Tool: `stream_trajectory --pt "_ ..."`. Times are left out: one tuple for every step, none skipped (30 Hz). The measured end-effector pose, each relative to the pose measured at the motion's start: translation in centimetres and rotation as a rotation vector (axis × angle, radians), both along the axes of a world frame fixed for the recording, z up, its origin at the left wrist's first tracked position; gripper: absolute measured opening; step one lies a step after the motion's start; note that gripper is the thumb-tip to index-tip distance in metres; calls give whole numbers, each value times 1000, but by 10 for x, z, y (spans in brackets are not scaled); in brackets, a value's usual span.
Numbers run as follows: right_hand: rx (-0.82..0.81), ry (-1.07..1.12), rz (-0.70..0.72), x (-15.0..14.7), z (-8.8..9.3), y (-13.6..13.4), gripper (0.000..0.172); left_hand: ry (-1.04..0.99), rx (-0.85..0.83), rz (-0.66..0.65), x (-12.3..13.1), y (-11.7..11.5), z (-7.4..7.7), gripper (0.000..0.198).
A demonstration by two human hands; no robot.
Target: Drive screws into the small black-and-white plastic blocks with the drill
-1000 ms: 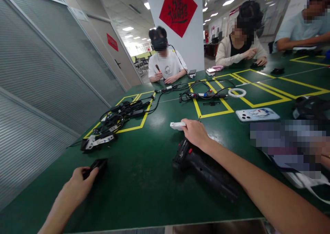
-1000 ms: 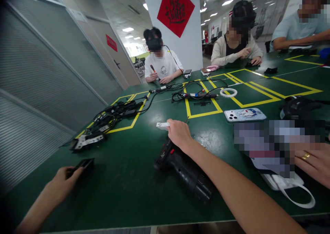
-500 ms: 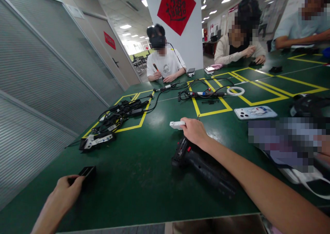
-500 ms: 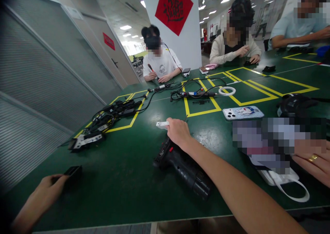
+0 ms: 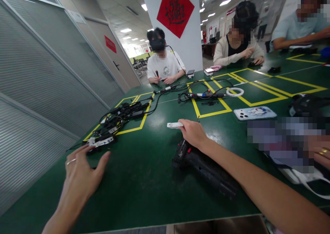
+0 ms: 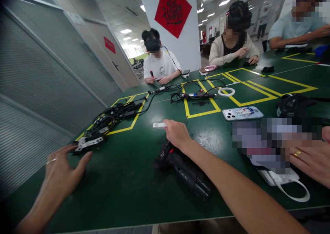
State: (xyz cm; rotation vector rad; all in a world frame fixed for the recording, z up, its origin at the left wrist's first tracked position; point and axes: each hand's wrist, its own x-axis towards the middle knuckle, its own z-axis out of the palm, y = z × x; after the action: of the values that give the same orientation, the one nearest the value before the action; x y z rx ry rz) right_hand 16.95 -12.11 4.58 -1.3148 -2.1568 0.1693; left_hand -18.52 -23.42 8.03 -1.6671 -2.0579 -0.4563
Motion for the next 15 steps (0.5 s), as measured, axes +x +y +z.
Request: stream_trajectory --pt "8 3 19 0 1 -1 25 -5 -10 -99 22 9 8 60" --pt "12 4 43 0 1 -2 26 0 -40 -200 44 18 14 61" --pt "14 6 70 1 2 -3 27 8 -62 -285 65 28 19 64" --pt "17 9 101 1 2 -3 28 14 -89 -361 85 38 21 65" --pt "22 12 136 2 3 -4 28 17 -108 -431 103 49 23 67" --pt "30 14 172 2 3 -4 29 16 -117 -492 120 59 22 69" --pt "39 11 208 3 3 -5 30 19 -137 -547 134 69 21 71" --pt "50 5 242 3 2 -5 30 29 -162 -598 145 79 19 71" --pt "62 -5 270 3 2 -5 31 43 -196 -642 155 87 16 66" --pt "72 -14 292 3 2 -5 32 58 -243 -679 163 94 13 58" --pt "81 -18 306 3 1 -5 32 73 -300 -706 169 99 10 48" --pt "86 -15 314 2 1 -5 33 86 -356 -718 173 103 8 39" --pt "89 -1 317 2 0 -5 33 95 -402 -715 175 104 6 33" --pt "86 19 315 1 0 -5 32 102 -438 -698 176 104 5 29" --pt "80 42 308 1 -1 -5 32 107 -462 -666 174 103 5 28"
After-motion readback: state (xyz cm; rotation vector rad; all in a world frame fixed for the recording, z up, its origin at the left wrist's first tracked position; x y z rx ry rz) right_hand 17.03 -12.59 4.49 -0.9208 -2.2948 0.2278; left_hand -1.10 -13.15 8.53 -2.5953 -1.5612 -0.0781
